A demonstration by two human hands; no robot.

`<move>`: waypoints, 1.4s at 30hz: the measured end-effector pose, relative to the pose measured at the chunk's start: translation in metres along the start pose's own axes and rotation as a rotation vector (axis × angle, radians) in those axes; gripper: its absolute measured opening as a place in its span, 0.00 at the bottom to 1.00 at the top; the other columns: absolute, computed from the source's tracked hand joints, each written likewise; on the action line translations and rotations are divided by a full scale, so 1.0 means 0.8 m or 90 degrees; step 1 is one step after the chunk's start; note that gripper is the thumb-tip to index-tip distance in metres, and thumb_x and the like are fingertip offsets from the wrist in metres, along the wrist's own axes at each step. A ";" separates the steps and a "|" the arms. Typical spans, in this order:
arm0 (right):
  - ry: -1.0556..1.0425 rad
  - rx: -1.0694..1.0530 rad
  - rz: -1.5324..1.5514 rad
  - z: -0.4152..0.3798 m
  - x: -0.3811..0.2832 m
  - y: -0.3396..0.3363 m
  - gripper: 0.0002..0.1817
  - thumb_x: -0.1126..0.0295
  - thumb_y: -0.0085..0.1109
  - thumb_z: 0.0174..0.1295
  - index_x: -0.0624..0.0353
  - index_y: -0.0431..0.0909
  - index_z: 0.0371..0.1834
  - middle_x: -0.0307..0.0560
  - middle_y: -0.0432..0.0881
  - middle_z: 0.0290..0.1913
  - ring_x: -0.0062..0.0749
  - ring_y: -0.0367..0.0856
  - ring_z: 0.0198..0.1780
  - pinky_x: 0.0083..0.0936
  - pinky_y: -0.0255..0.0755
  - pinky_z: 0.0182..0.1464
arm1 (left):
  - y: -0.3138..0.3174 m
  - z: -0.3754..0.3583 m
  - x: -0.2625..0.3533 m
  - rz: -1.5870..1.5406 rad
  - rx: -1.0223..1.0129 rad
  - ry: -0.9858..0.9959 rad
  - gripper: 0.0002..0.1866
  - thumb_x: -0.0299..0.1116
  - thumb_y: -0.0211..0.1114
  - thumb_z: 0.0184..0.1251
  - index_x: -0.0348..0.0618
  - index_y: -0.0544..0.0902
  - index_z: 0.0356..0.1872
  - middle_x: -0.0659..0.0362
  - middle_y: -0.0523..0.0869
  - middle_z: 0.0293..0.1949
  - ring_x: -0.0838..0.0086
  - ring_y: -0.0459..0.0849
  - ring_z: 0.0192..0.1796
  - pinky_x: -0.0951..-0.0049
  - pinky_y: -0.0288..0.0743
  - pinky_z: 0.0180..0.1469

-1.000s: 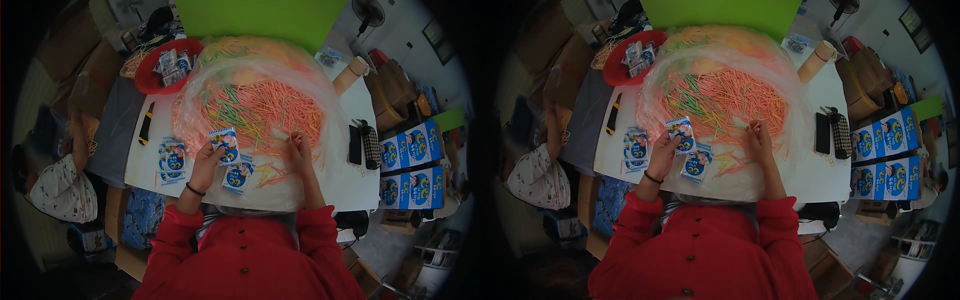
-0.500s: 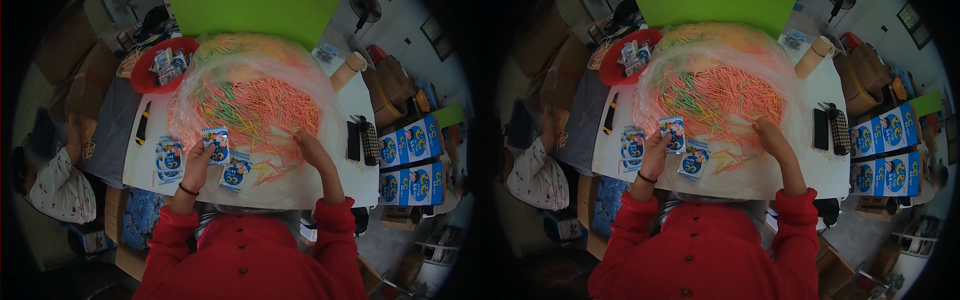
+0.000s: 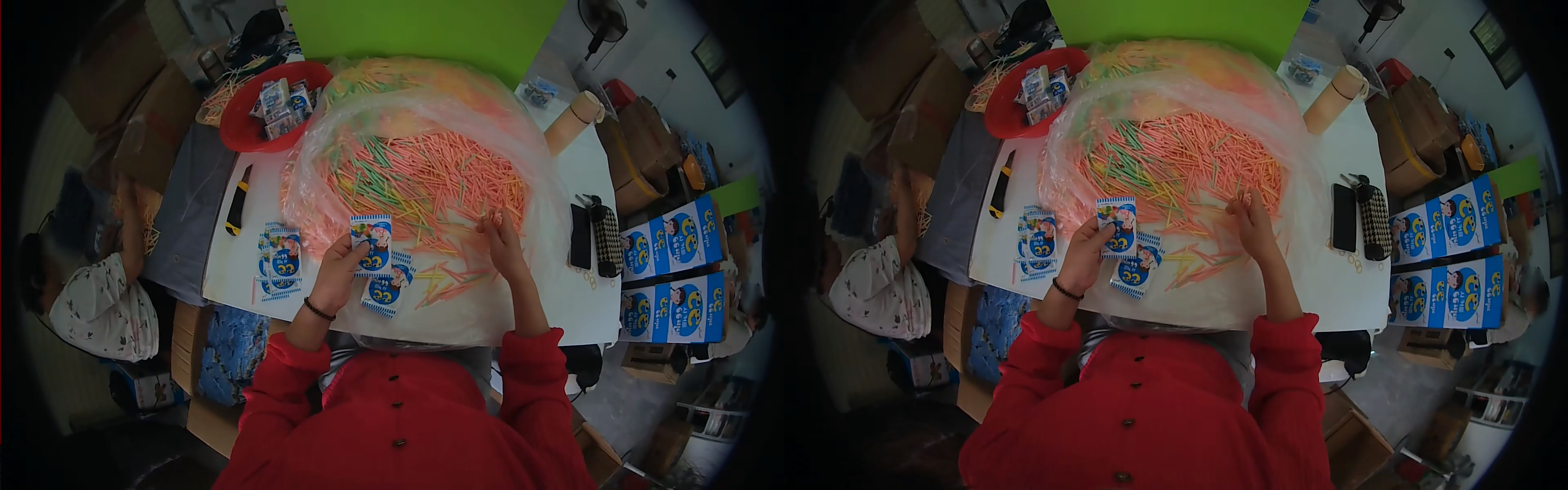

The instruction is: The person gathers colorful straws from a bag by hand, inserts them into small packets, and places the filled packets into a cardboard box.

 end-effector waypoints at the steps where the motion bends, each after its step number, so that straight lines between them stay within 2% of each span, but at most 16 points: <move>1: -0.002 0.001 0.001 0.002 -0.007 0.010 0.01 0.77 0.48 0.68 0.59 0.69 0.40 0.42 0.71 0.37 0.26 0.71 0.40 0.25 0.68 0.45 | 0.000 0.003 -0.001 0.000 -0.001 0.004 0.13 0.28 0.56 0.73 0.39 0.78 0.55 0.58 0.86 0.47 0.75 0.85 0.48 0.73 0.80 0.51; 4: -0.054 0.110 0.115 0.000 -0.015 0.013 0.03 0.73 0.46 0.72 0.59 0.70 0.42 0.36 0.70 0.37 0.19 0.70 0.39 0.19 0.67 0.44 | 0.003 0.008 -0.003 -0.021 -0.005 -0.006 0.13 0.28 0.56 0.73 0.38 0.78 0.55 0.58 0.86 0.48 0.75 0.85 0.48 0.73 0.80 0.51; 6: 0.056 0.052 -0.019 -0.006 0.015 0.026 0.05 0.73 0.47 0.71 0.61 0.70 0.45 0.41 0.74 0.34 0.23 0.72 0.39 0.23 0.68 0.43 | 0.005 0.009 -0.004 -0.041 -0.008 -0.019 0.13 0.29 0.56 0.74 0.37 0.78 0.55 0.58 0.86 0.48 0.75 0.85 0.49 0.73 0.80 0.52; 10: -0.046 0.004 -0.209 -0.020 0.016 0.038 0.05 0.72 0.48 0.71 0.59 0.72 0.46 0.40 0.77 0.37 0.22 0.74 0.41 0.23 0.68 0.45 | 0.000 0.008 -0.020 -0.074 -0.004 -0.047 0.12 0.30 0.57 0.74 0.36 0.80 0.51 0.58 0.87 0.45 0.74 0.85 0.48 0.72 0.79 0.53; 12: 0.081 0.061 -0.166 -0.019 0.019 0.028 0.08 0.70 0.48 0.72 0.59 0.74 0.47 0.42 0.80 0.41 0.24 0.76 0.42 0.24 0.69 0.47 | 0.004 0.006 -0.020 -0.076 -0.019 -0.032 0.09 0.28 0.60 0.72 0.35 0.83 0.46 0.57 0.88 0.42 0.74 0.85 0.47 0.73 0.78 0.53; 13: 0.078 0.054 -0.160 -0.016 0.013 0.031 0.08 0.70 0.48 0.72 0.59 0.74 0.47 0.42 0.80 0.41 0.24 0.76 0.42 0.24 0.69 0.47 | 0.004 0.006 -0.020 -0.074 -0.011 -0.028 0.09 0.28 0.60 0.72 0.35 0.83 0.46 0.57 0.88 0.42 0.74 0.85 0.47 0.73 0.78 0.53; 15: 0.003 0.137 0.080 -0.013 -0.007 0.026 0.10 0.66 0.45 0.75 0.60 0.74 0.47 0.45 0.82 0.46 0.25 0.78 0.46 0.23 0.70 0.51 | 0.013 0.006 -0.011 -0.084 -0.056 0.067 0.08 0.27 0.63 0.69 0.33 0.85 0.42 0.57 0.88 0.40 0.77 0.85 0.44 0.76 0.79 0.49; 19: 0.050 0.075 0.272 -0.018 -0.072 0.077 0.13 0.64 0.41 0.76 0.60 0.73 0.47 0.47 0.82 0.50 0.25 0.77 0.51 0.24 0.69 0.56 | 0.017 0.012 -0.016 0.031 -0.032 0.069 0.08 0.26 0.65 0.67 0.34 0.86 0.43 0.60 0.88 0.37 0.81 0.84 0.40 0.79 0.78 0.44; 21: 0.158 0.043 0.331 -0.029 -0.094 0.106 0.13 0.65 0.38 0.77 0.60 0.71 0.49 0.49 0.81 0.53 0.26 0.76 0.56 0.26 0.68 0.61 | 0.032 0.006 -0.004 0.066 -0.039 0.077 0.09 0.26 0.65 0.68 0.34 0.86 0.45 0.61 0.88 0.37 0.82 0.84 0.39 0.80 0.78 0.43; 22: 0.159 0.046 0.331 -0.029 -0.107 0.117 0.13 0.65 0.38 0.77 0.60 0.71 0.49 0.49 0.81 0.53 0.26 0.76 0.56 0.26 0.68 0.61 | 0.038 0.003 0.002 0.099 -0.044 0.088 0.10 0.27 0.64 0.68 0.34 0.86 0.47 0.62 0.88 0.36 0.84 0.83 0.39 0.81 0.78 0.42; 24: 0.010 -0.044 0.422 -0.021 -0.148 0.140 0.10 0.65 0.39 0.77 0.58 0.69 0.45 0.51 0.76 0.58 0.33 0.74 0.61 0.33 0.64 0.65 | 0.043 0.001 0.005 0.126 -0.050 0.112 0.11 0.27 0.64 0.68 0.34 0.85 0.48 0.62 0.88 0.36 0.84 0.83 0.39 0.81 0.77 0.42; 31: 0.002 -0.134 0.400 -0.011 -0.140 0.160 0.09 0.68 0.39 0.76 0.59 0.68 0.46 0.54 0.72 0.63 0.39 0.66 0.69 0.38 0.55 0.70 | 0.043 -0.008 0.013 0.209 -0.093 0.164 0.12 0.25 0.63 0.68 0.35 0.84 0.51 0.63 0.88 0.40 0.85 0.83 0.41 0.83 0.78 0.44; 37: -0.135 -0.244 0.026 -0.011 -0.120 0.165 0.11 0.69 0.43 0.74 0.61 0.69 0.53 0.48 0.73 0.63 0.38 0.62 0.72 0.38 0.48 0.73 | 0.049 -0.012 0.008 0.169 -0.124 0.124 0.13 0.25 0.62 0.69 0.36 0.83 0.52 0.62 0.88 0.41 0.84 0.83 0.42 0.82 0.78 0.45; 39: -0.214 -0.318 -0.229 -0.021 -0.132 0.172 0.16 0.70 0.49 0.70 0.58 0.69 0.59 0.44 0.74 0.62 0.35 0.63 0.71 0.39 0.41 0.74 | 0.046 -0.009 0.003 0.170 -0.131 0.146 0.13 0.25 0.62 0.69 0.36 0.83 0.53 0.62 0.88 0.42 0.84 0.83 0.43 0.82 0.77 0.47; 40: -0.217 -0.322 -0.227 -0.024 -0.141 0.173 0.16 0.70 0.49 0.70 0.58 0.69 0.59 0.44 0.74 0.62 0.35 0.63 0.71 0.39 0.41 0.74 | 0.045 -0.009 0.003 0.172 -0.141 0.166 0.13 0.25 0.61 0.69 0.35 0.83 0.53 0.62 0.88 0.43 0.84 0.83 0.44 0.82 0.77 0.48; 42: -0.208 -0.258 -0.227 -0.025 -0.158 0.167 0.21 0.60 0.57 0.67 0.55 0.71 0.60 0.43 0.80 0.51 0.40 0.66 0.68 0.51 0.35 0.73 | 0.042 -0.008 -0.003 0.125 -0.143 0.134 0.14 0.23 0.60 0.69 0.35 0.82 0.54 0.60 0.86 0.47 0.81 0.82 0.48 0.80 0.76 0.52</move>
Point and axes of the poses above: each hand's wrist, its own z-axis towards the middle knuckle, its own y-axis out of the palm, x = y × z, the point moved 7 cm from there along z, towards the middle knuckle
